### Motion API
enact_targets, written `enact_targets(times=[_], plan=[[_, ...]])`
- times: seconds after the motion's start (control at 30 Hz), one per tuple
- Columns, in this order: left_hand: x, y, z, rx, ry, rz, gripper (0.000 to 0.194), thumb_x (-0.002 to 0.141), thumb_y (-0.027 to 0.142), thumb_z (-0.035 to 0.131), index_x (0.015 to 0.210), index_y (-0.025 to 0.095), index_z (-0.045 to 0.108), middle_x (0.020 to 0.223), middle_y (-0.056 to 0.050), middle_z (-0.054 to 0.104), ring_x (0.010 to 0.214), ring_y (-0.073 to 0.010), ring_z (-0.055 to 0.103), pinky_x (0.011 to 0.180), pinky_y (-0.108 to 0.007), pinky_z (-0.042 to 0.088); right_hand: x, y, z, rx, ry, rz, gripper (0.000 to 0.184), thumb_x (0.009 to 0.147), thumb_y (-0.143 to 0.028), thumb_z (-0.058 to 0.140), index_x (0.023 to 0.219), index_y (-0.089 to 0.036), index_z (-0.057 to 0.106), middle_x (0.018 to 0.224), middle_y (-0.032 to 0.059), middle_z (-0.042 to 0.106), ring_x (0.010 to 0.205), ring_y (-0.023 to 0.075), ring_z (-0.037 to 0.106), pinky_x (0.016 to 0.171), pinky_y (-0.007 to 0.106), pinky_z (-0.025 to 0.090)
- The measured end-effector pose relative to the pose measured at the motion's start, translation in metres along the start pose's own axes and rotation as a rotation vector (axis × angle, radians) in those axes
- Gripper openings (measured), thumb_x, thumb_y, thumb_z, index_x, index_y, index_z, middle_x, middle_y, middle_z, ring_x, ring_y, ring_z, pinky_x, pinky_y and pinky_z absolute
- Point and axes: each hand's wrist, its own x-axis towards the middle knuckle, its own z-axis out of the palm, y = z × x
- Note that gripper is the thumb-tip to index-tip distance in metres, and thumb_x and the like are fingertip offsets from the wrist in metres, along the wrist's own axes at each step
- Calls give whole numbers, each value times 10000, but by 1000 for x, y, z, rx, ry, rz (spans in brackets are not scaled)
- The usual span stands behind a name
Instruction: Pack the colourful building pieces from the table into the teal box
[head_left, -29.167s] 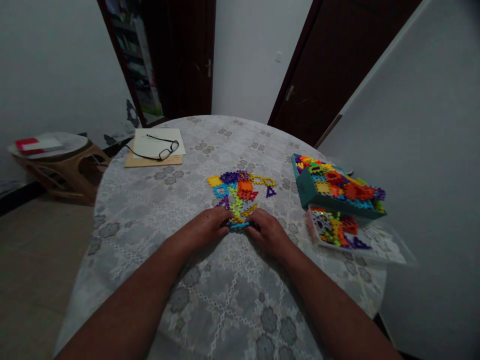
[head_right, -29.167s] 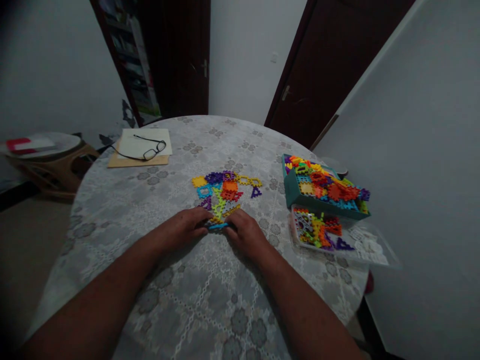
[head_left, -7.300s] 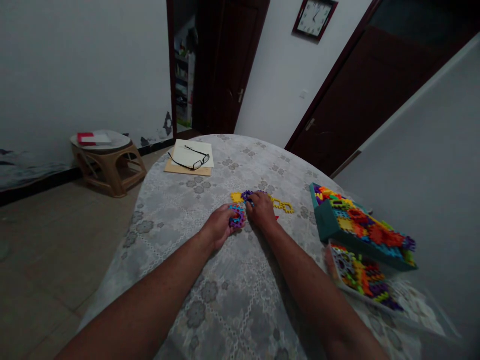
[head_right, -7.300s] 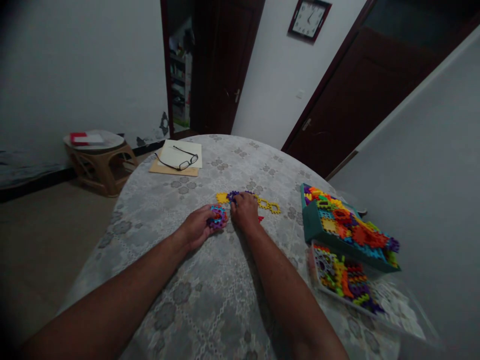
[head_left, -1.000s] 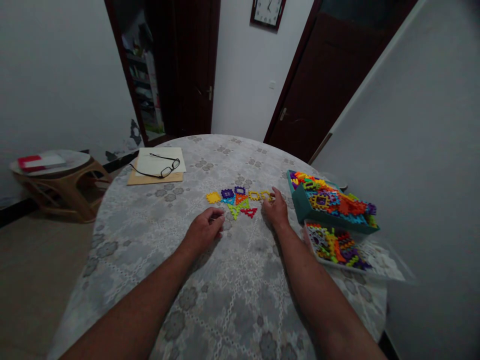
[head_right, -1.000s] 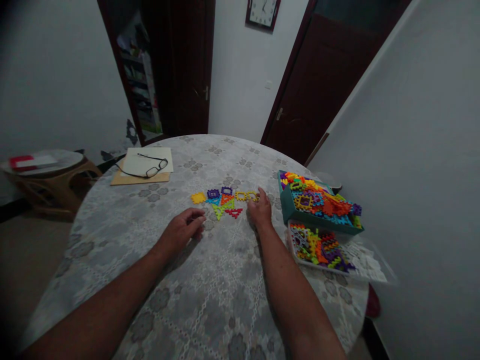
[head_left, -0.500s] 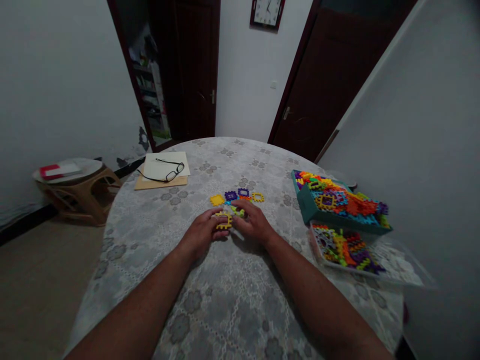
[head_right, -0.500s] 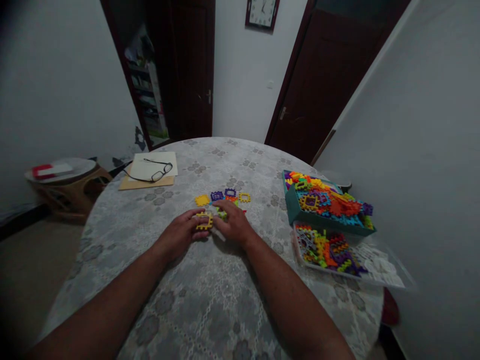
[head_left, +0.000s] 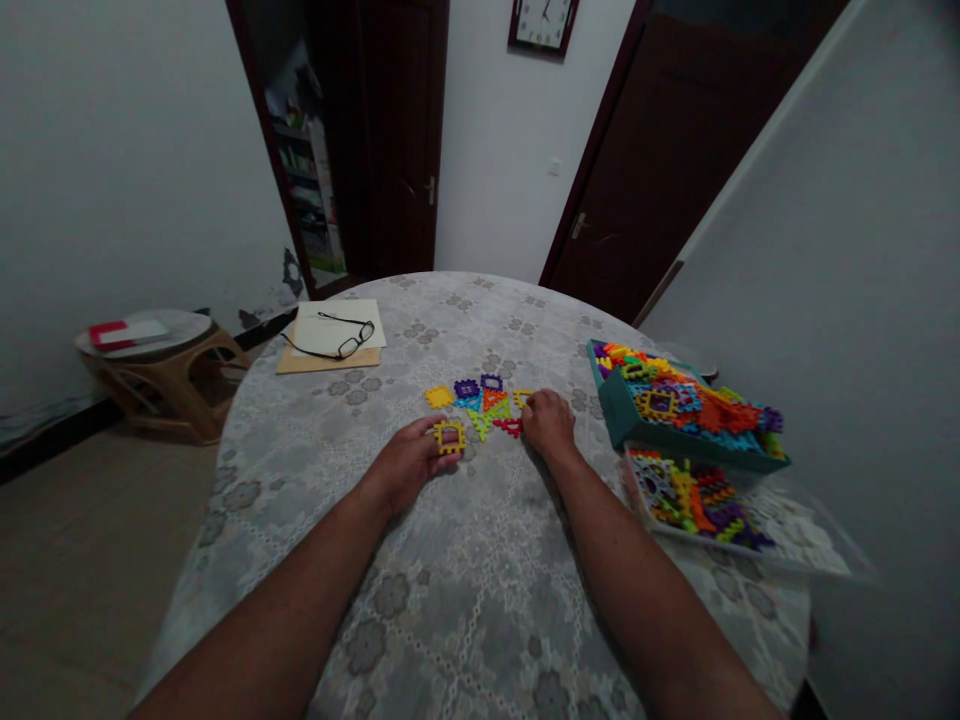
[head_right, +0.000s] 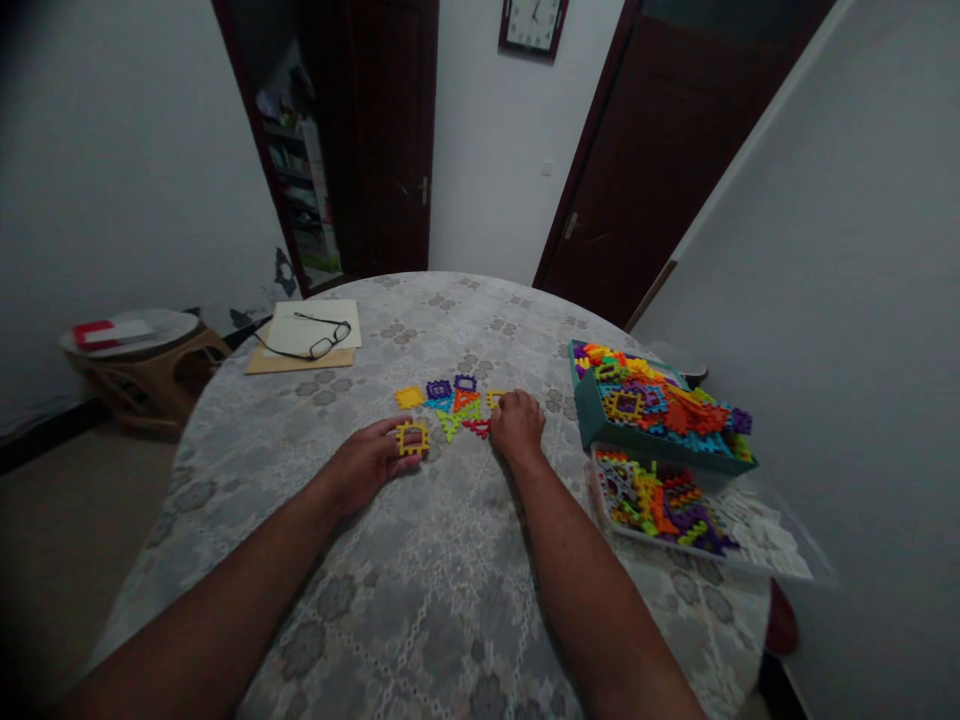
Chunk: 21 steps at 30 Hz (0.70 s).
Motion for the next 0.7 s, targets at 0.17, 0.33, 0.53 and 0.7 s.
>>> enact_targets(times=[0.17, 0.33, 0.53, 0.7], plan=[[-1, 0, 0, -17, 7, -18, 695, 739, -38, 682, 1420, 84, 612, 1162, -190, 770, 925, -235, 818, 789, -315, 699, -2, 6, 3, 34, 45, 33, 172, 1038, -259, 566, 1122, -194, 701, 1214, 162, 711, 1196, 306, 629, 1059, 419, 460], [-1, 0, 2, -25, 1, -20, 656, 767, -2, 705, 1409, 95, 614, 1151, -181, 776, 913, -228, 812, 789, -318, 690, -2, 1, 2, 281, 262, -64, 166, 1051, -257, 479, 1117, -199, 620, 1239, 180, 661, 1265, 314, 596, 1126, 495, 485], [-1, -1, 2, -87, -52, 30, 531, 770, 77, 773, 1290, 109, 672, 1124, -175, 788, 906, -225, 794, 793, -316, 666, -31, -51, -4, 580, 220, -709, 143, 1099, -262, 499, 1196, -237, 600, 1482, 184, 602, 1487, 279, 523, 1235, 531, 479], [2, -7, -2, -59, -209, 124, 492, 728, 130, 786, 1219, 119, 760, 1102, -136, 798, 915, -201, 760, 751, -248, 609, -54, -84, -3, 525, 47, -984, 145, 1095, -295, 587, 1218, -233, 633, 1493, 192, 641, 1428, 307, 591, 1190, 557, 524]])
